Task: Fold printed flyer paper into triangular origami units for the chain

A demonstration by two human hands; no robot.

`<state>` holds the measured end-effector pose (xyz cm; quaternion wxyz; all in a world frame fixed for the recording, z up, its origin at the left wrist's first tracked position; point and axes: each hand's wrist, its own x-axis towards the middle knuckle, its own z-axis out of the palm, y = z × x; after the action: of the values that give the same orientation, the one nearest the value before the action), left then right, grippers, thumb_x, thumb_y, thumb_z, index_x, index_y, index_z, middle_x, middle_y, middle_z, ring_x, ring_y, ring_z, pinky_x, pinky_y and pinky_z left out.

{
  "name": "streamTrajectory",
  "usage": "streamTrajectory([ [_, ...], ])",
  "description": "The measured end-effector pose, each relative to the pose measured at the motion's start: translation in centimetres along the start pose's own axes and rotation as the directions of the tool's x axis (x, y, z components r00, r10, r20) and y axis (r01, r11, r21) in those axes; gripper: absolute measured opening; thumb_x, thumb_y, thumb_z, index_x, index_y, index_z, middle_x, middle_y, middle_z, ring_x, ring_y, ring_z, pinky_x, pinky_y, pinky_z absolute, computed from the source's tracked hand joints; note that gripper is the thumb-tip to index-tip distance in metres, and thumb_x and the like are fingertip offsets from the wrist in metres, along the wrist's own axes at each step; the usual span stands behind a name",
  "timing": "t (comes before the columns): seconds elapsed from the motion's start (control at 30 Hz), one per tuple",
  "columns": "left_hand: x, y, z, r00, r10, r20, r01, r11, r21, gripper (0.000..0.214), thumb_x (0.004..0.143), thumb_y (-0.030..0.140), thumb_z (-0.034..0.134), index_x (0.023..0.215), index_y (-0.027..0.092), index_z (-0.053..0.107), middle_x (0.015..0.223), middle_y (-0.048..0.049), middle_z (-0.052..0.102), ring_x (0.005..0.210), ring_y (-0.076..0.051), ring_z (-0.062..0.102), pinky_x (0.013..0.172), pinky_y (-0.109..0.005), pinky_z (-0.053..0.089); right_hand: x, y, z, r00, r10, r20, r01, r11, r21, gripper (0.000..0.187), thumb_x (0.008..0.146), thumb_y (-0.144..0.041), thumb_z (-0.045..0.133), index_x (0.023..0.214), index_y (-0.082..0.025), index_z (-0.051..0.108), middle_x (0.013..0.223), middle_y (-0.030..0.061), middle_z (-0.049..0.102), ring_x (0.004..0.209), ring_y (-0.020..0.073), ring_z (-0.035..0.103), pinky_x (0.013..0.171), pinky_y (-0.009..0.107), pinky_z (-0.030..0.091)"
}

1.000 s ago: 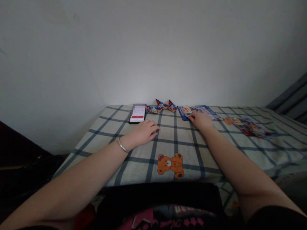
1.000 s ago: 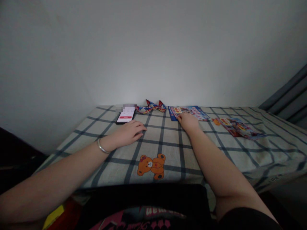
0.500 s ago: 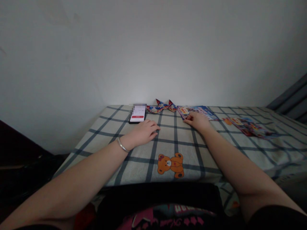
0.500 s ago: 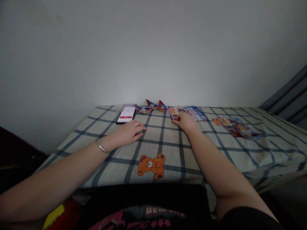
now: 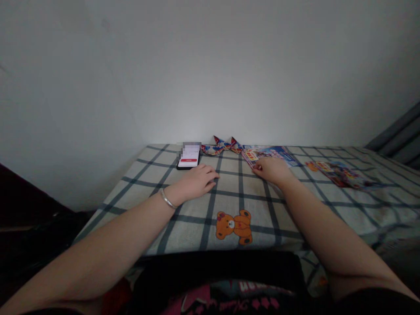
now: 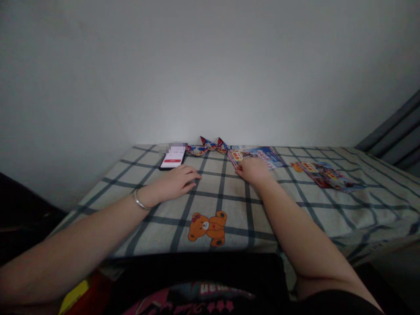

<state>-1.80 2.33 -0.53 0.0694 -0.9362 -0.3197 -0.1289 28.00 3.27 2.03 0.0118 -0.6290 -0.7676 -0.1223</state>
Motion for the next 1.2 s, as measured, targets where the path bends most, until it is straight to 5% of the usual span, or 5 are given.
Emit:
streamTrajectory([
  [0.43, -0.1, 0.2, 0.1, 0.997, -0.07, -0.041, 0.07, 0.997, -0.024, 0.029, 0.092, 0.024, 0.052, 0.119, 0.018, 0.06, 0.122, -0.0086, 0.057, 0.109, -0.021, 0.056, 0.096, -0.036, 0.046, -0.5, -3.8, 1.1, 0.831, -0.504, -0.235, 0.556, 0.745, 0.369, 0.007, 0.084, -0.024, 0.065, 0.082, -0.021, 0.07, 0.091, 0.0041, 0.073, 0.089, 0.0197, 0.064, 0.083, 0.032, 0.047],
  [0.73, 0.3, 0.3, 0.7, 0.999, -0.036, -0.001, 0.036, 0.998, -0.059, 0.047, 0.094, 0.032, 0.048, 0.139, 0.017, 0.045, 0.144, -0.0099, 0.048, 0.13, -0.022, 0.046, 0.11, -0.037, 0.036, -0.8, -5.1, 1.2, 0.648, -0.679, -0.346, 0.677, 0.305, 0.669, 0.015, 0.089, -0.031, 0.061, 0.083, -0.02, 0.07, 0.095, 0.0043, 0.074, 0.093, 0.0166, 0.066, 0.087, 0.031, 0.051],
  [0.83, 0.4, 0.1, 0.9, 0.999, -0.02, 0.042, 0.022, 0.999, -0.045, 0.05, 0.096, 0.036, 0.047, 0.141, 0.015, 0.044, 0.148, -0.0114, 0.045, 0.134, -0.022, 0.043, 0.113, -0.036, 0.032, -0.5, -4.8, 1.4, 0.729, -0.597, -0.336, 0.64, 0.418, 0.645, 0.022, 0.093, -0.032, 0.052, 0.096, -0.021, 0.071, 0.103, 0.0054, 0.073, 0.098, 0.0173, 0.066, 0.091, 0.033, 0.05],
  [1.0, 0.4, 0.0, 0.4, 0.997, 0.015, 0.074, -0.014, 1.0, -0.015, 0.044, 0.097, 0.038, 0.045, 0.136, 0.017, 0.051, 0.145, -0.0102, 0.049, 0.132, -0.022, 0.046, 0.111, -0.038, 0.033, 0.3, -2.9, 2.4, 0.92, -0.264, -0.289, 0.353, 0.879, 0.32, 0.037, 0.088, -0.036, 0.057, 0.119, -0.018, 0.067, 0.131, 0.0117, 0.062, 0.124, 0.0282, 0.054, 0.11, 0.046, 0.037],
  [1.2, 0.4, 0.8, -1.0, 0.998, 0.049, 0.041, -0.052, 0.997, 0.057, 0.031, 0.096, 0.038, 0.048, 0.114, 0.019, 0.066, 0.113, -0.008, 0.069, 0.102, -0.022, 0.062, 0.093, -0.038, 0.045, 0.8, -1.9, 4.0, 0.983, -0.136, -0.127, 0.153, 0.978, 0.139, 0.059, 0.093, -0.05, 0.046, 0.138, -0.013, 0.053, 0.147, 0.016, 0.047, 0.14, 0.0336, 0.036, 0.117, 0.051, 0.025],
])
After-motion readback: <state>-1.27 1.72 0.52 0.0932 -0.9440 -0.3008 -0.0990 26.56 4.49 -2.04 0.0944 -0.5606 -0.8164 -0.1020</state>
